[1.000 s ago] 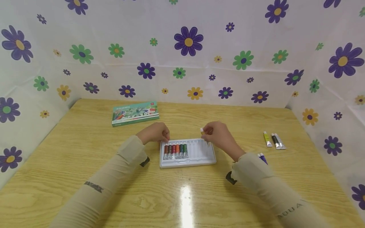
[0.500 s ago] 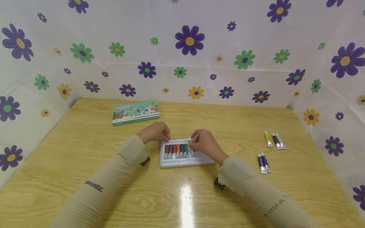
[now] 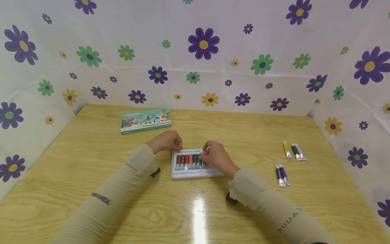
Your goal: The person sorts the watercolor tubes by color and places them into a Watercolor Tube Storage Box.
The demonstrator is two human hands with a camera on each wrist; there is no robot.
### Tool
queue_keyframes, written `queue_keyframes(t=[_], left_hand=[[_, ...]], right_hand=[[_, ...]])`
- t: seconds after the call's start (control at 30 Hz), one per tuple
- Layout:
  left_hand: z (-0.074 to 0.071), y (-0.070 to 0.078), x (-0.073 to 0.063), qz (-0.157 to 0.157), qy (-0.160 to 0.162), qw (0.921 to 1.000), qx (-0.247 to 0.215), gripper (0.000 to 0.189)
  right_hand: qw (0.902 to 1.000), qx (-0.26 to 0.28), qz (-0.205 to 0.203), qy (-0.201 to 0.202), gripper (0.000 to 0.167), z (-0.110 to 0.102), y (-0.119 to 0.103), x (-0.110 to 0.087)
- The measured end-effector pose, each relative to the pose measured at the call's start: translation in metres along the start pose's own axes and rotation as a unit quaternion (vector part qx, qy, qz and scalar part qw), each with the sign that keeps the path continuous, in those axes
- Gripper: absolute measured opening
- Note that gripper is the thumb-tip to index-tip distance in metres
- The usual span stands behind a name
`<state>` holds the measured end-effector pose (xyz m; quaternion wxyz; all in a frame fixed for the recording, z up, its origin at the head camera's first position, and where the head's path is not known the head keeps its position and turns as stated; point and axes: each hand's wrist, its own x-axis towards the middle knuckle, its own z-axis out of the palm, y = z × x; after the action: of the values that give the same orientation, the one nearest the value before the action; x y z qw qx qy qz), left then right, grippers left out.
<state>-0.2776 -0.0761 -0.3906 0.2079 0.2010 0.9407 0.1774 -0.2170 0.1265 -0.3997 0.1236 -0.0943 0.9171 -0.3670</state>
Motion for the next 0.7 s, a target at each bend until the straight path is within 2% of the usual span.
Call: queue_keyframes(t=[0.33, 0.57, 0.7], left_hand=[[-0.0003, 0.0002, -0.0007, -0.004, -0.002, 0.9998, -0.017, 0.004], [-0.0001, -0.0005, -0.0001, -0.002, -0.001, 0.9998, -0.020, 0.004], [0.0010, -0.0005, -0.0005, 0.006, 0.004, 0.9998, -0.019, 0.004]], right_hand=[[0.9992, -0.039, -0.004, -0.002, 0.026, -0.0030, 0.0013, -0.0014], [0.9961, -0.075, -0.045, 0.005, 0.022, -0.0087, -0.0007, -0.0050], [0.9949, -0.084, -0.056, -0.005, 0.026, -0.0086, -0.0035, -0.0065]])
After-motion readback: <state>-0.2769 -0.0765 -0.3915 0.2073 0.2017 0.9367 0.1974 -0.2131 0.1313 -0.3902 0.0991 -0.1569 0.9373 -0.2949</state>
